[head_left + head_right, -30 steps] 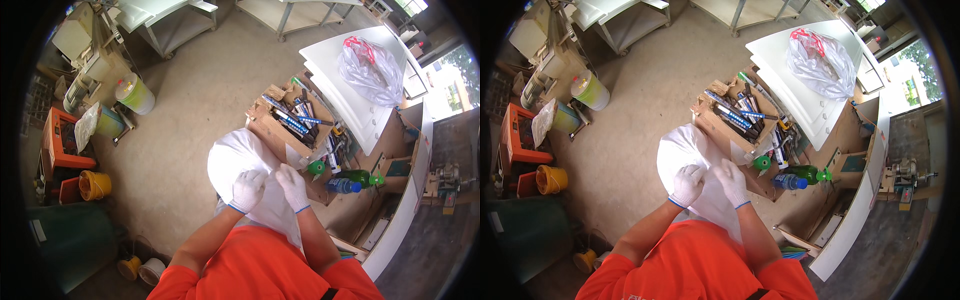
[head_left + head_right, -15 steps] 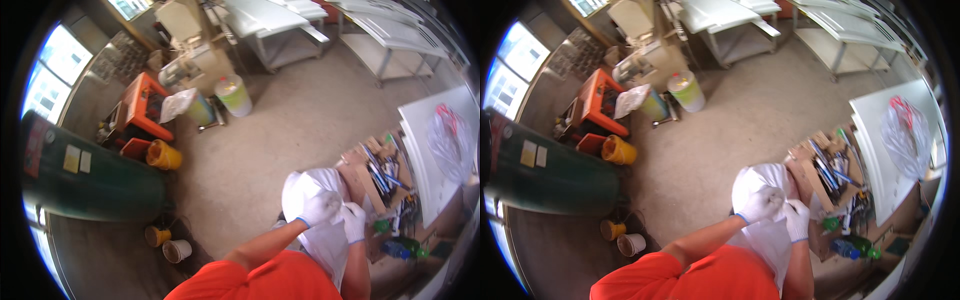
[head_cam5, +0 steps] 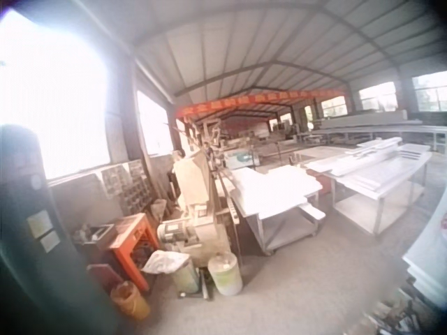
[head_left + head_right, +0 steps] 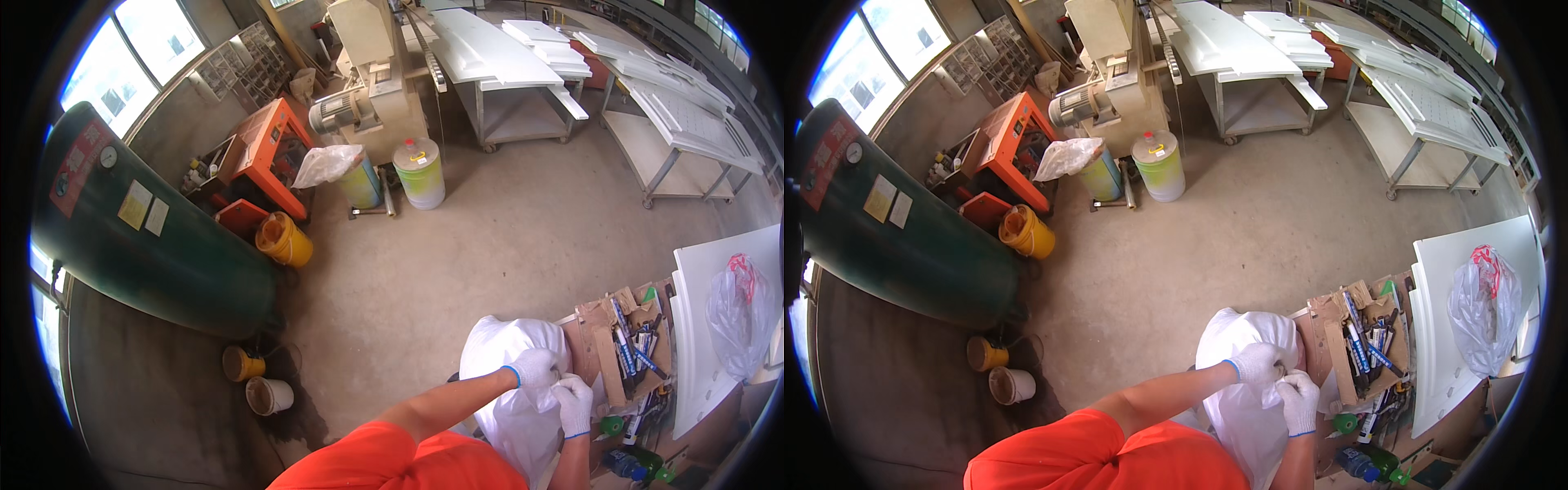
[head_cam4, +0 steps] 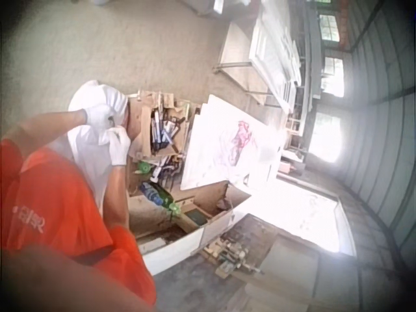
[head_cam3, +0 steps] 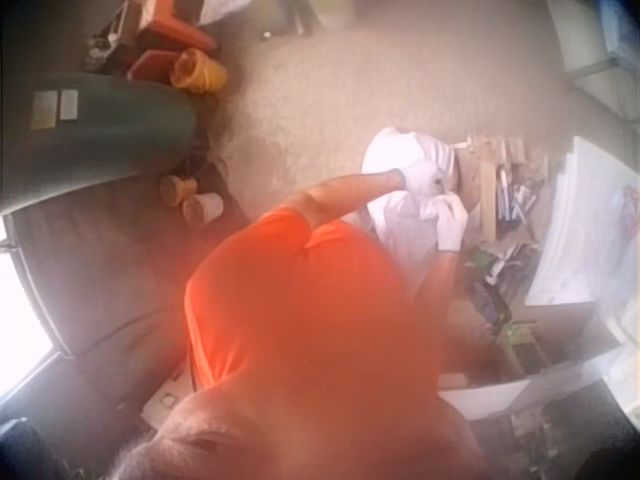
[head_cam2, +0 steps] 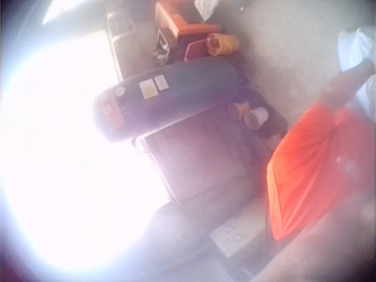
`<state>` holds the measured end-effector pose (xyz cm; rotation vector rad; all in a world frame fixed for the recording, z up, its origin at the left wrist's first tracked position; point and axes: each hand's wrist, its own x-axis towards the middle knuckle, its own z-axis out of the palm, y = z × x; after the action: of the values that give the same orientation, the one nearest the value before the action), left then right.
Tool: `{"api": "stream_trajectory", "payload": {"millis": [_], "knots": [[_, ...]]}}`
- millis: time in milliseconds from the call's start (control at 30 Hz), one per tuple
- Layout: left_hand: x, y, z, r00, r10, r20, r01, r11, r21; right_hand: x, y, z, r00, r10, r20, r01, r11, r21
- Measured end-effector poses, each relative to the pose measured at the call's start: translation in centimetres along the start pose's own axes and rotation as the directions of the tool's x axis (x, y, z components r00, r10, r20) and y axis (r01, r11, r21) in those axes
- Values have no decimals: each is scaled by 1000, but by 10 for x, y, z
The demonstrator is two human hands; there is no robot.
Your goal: The person applies adhesive into holes on white panels using a caulk gun, then takes small white plugs from a plastic bag and inserts them into the holes.
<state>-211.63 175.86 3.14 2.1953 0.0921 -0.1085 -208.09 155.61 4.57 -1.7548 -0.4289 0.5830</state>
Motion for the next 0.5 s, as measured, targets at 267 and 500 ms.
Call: {"api": "stream_trajectory", "payload": {"millis": [267, 500], "knots": [[-27, -50, -5, 918, -137, -373, 83, 984, -156, -6, 6, 4, 999, 35, -28, -34, 999, 36], [-69, 26, -8, 997, -41, -59, 30, 984, -176, -18, -1, 8, 977, 209, -40, -202, 970, 134]]}}
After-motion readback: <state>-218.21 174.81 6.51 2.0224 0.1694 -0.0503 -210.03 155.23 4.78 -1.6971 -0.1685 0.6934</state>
